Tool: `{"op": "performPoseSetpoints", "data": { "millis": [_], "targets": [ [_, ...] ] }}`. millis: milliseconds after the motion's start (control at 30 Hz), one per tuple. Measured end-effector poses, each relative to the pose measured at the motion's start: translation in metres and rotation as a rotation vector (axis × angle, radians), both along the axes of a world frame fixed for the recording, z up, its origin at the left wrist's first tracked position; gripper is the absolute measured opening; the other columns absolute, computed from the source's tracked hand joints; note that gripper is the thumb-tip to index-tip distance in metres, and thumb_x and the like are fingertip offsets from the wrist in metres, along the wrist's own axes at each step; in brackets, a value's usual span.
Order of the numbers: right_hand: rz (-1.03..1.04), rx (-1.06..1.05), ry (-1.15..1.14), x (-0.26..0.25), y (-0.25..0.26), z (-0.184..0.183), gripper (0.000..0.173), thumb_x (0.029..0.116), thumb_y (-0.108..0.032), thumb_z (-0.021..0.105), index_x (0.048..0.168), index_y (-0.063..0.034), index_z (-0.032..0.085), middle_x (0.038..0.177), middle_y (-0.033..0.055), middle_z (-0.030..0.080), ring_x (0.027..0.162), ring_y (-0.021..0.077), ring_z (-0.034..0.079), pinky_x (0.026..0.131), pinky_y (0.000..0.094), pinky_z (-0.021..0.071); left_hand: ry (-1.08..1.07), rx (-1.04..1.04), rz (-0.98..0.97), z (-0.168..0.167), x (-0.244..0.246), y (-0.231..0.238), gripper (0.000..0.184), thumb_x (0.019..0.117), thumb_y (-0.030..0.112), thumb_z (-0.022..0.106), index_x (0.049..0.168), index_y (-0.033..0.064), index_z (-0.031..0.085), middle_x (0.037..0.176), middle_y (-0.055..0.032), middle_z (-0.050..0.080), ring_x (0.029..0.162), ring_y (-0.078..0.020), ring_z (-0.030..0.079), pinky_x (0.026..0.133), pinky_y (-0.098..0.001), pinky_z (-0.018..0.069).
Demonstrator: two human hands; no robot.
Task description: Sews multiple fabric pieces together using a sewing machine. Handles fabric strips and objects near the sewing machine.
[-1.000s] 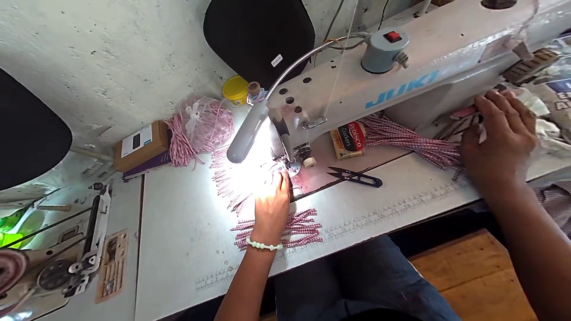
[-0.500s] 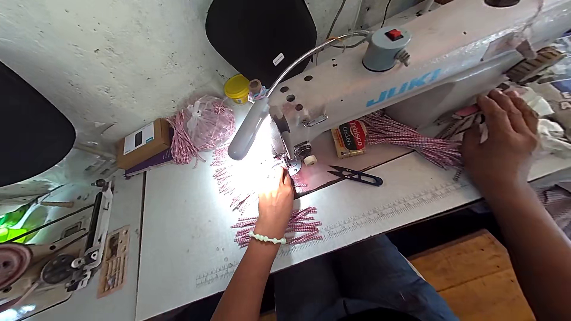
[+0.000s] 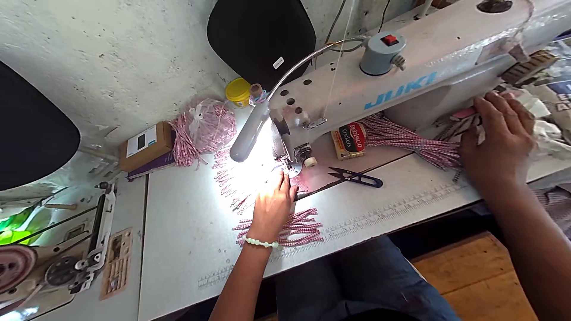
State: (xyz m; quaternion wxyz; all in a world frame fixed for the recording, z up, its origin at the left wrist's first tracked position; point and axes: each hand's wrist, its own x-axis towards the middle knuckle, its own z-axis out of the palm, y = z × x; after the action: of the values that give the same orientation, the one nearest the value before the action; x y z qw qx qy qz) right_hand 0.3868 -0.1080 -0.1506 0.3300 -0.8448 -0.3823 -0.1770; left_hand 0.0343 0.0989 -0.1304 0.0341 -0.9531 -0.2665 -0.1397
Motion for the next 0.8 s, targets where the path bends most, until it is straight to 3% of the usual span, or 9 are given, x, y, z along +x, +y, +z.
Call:
{"op": "performPoseSetpoints", "data": {
  "millis": [200, 400, 600, 800],
  "targets": [
    [0.010, 0.001, 0.009, 0.001, -0.001, 0.000, 0.045, 0.1033, -0.005, 0.041, 0.146, 0.0059, 0.049, 0.155, 0.0301, 0.043, 0.149, 0.0490, 0.032, 0.123, 0.0572, 0.0254, 0.044, -0.027, -0.026, 0.005, 0.003, 0.007, 0.038, 0.1028, 0.024, 0.054, 0.120, -0.0024, 0.074, 0.124, -0.0185, 0.072, 0.105, -0.0336, 0.074, 0.082, -0.0464, 0.0603],
    [0.007, 0.001, 0.018, -0.002, 0.001, 0.002, 0.045, 0.1027, -0.004, 0.042, 0.146, 0.0067, 0.048, 0.155, 0.0304, 0.042, 0.150, 0.0493, 0.031, 0.122, 0.0576, 0.0255, 0.029, -0.026, -0.006, 0.003, 0.008, 0.006, 0.034, 0.1016, 0.022, 0.056, 0.115, -0.0030, 0.075, 0.120, -0.0200, 0.072, 0.100, -0.0343, 0.075, 0.079, -0.0458, 0.0606],
    [0.002, -0.009, -0.015, -0.001, -0.001, 0.001, 0.046, 0.1009, -0.001, 0.043, 0.145, 0.0064, 0.050, 0.155, 0.0286, 0.045, 0.148, 0.0486, 0.035, 0.121, 0.0581, 0.0292, -0.072, -0.085, -0.010, -0.002, 0.005, 0.010, 0.019, 0.0954, -0.001, 0.060, 0.107, -0.0022, 0.076, 0.116, -0.0210, 0.072, 0.102, -0.0354, 0.073, 0.085, -0.0464, 0.0602],
    [0.005, -0.022, -0.008, 0.001, 0.000, 0.001, 0.046, 0.1012, -0.002, 0.043, 0.147, 0.0047, 0.049, 0.156, 0.0275, 0.044, 0.149, 0.0475, 0.034, 0.121, 0.0582, 0.0283, -0.122, -0.137, -0.056, -0.001, -0.002, 0.018, 0.029, 0.0965, -0.004, 0.056, 0.117, 0.0019, 0.075, 0.111, -0.0193, 0.073, 0.099, -0.0323, 0.074, 0.084, -0.0422, 0.0605]
  ]
}}
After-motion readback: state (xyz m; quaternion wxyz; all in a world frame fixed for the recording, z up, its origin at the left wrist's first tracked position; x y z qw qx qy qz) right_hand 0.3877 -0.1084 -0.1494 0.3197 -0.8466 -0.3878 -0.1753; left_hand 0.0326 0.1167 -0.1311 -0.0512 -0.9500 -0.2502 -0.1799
